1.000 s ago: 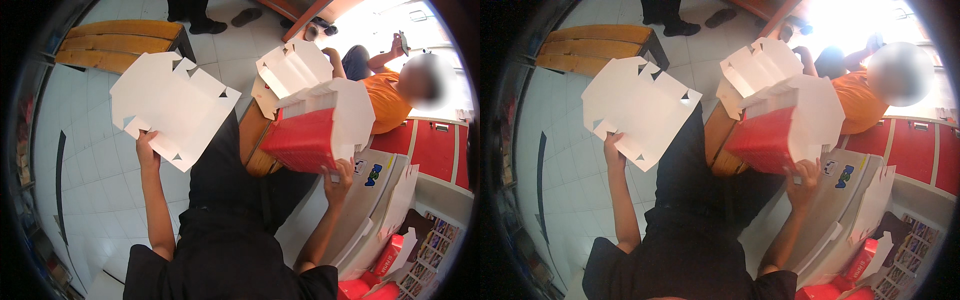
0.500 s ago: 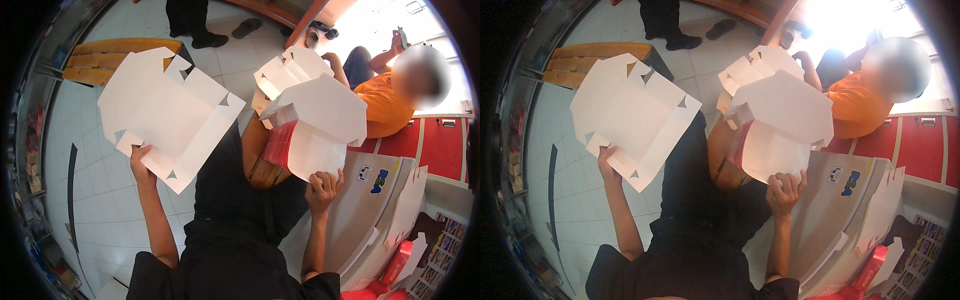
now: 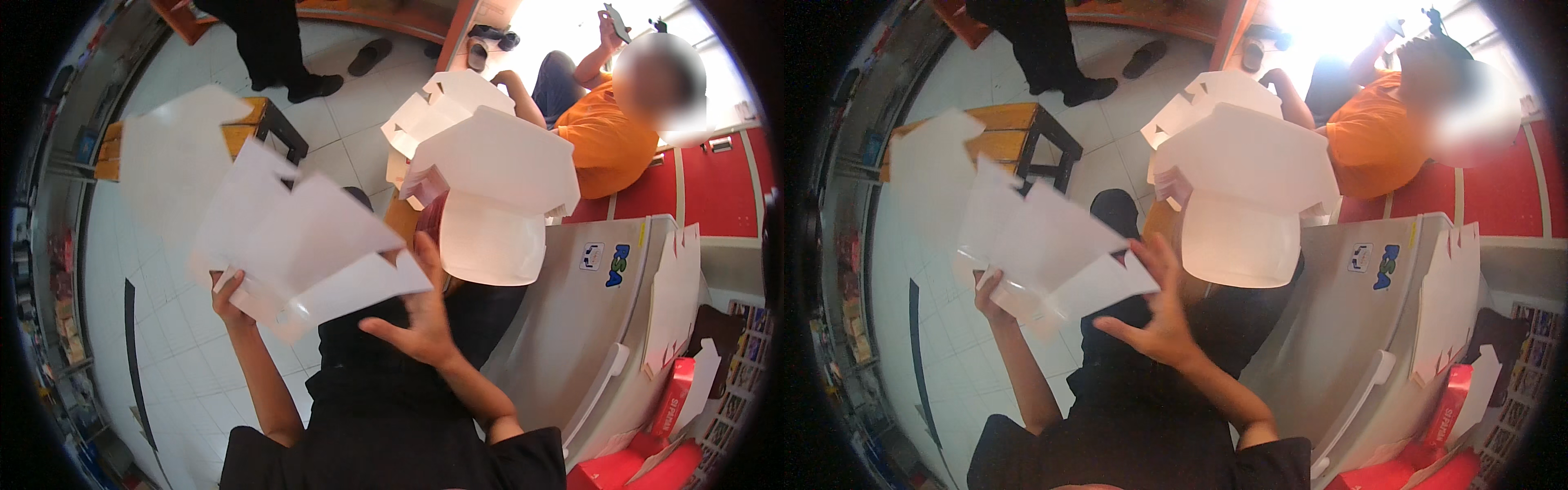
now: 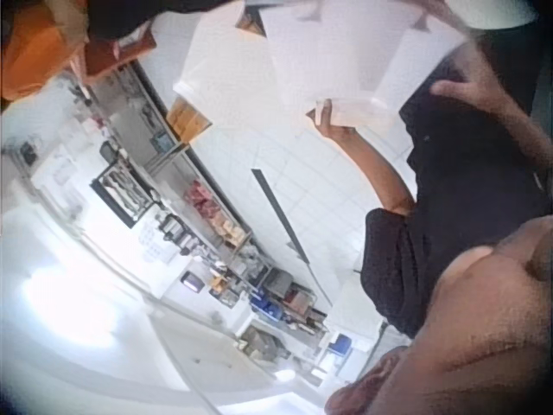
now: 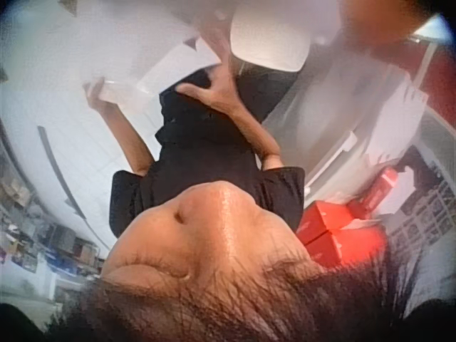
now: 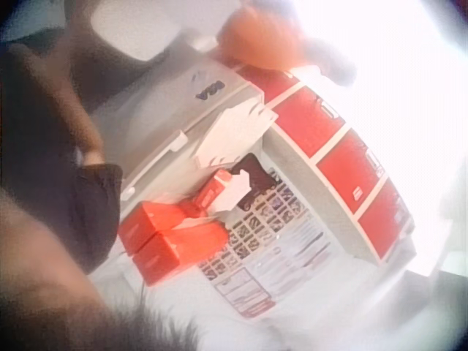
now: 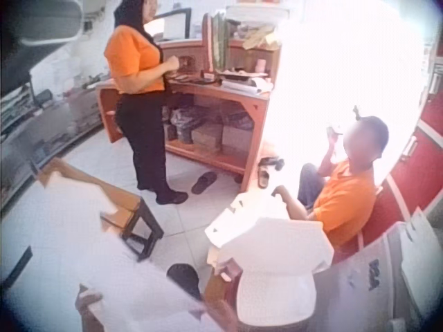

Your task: The person sits on the floor and repeatedly folds flat cardboard pieces into small red and white boxes, tucking flaps to form the container shape. They handle each box one at a time and place finished units into a growing stack on their lap.

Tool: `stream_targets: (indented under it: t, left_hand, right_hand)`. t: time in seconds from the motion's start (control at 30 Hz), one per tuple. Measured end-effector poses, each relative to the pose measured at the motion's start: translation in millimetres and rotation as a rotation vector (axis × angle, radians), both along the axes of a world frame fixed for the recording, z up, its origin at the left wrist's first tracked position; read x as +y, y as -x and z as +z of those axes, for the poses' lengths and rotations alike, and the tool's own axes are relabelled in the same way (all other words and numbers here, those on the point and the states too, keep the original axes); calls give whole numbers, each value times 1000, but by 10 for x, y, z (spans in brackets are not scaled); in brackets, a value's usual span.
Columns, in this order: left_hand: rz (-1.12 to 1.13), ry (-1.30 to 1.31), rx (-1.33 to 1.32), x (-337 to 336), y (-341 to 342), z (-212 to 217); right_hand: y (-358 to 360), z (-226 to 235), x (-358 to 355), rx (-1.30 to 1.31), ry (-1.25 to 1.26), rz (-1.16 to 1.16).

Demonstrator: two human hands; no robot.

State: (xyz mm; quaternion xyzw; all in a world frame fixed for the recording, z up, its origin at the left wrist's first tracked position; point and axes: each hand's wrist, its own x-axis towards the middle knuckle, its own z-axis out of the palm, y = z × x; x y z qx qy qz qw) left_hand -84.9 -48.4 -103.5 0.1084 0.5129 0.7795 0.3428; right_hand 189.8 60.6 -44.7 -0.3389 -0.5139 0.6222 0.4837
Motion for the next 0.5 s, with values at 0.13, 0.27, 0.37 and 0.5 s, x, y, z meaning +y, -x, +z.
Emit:
stream_targets:
  t: [0.13, 0.27, 0.37, 0.5]
  left_hand:
    - [-32, 224, 93, -52, 45, 46]
    - [22, 264, 15, 76, -176, 149]
    - [-142, -117, -231, -123, -448, 232]
    - [-104, -11, -169, 103, -597, 665]
  right_hand:
    - [303, -240, 10, -50, -64, 218]
    - [484, -130, 191, -171, -581, 215]
    - [641, -311, 105, -354, -924, 201]
    - [649, -354, 102, -411, -999, 182]
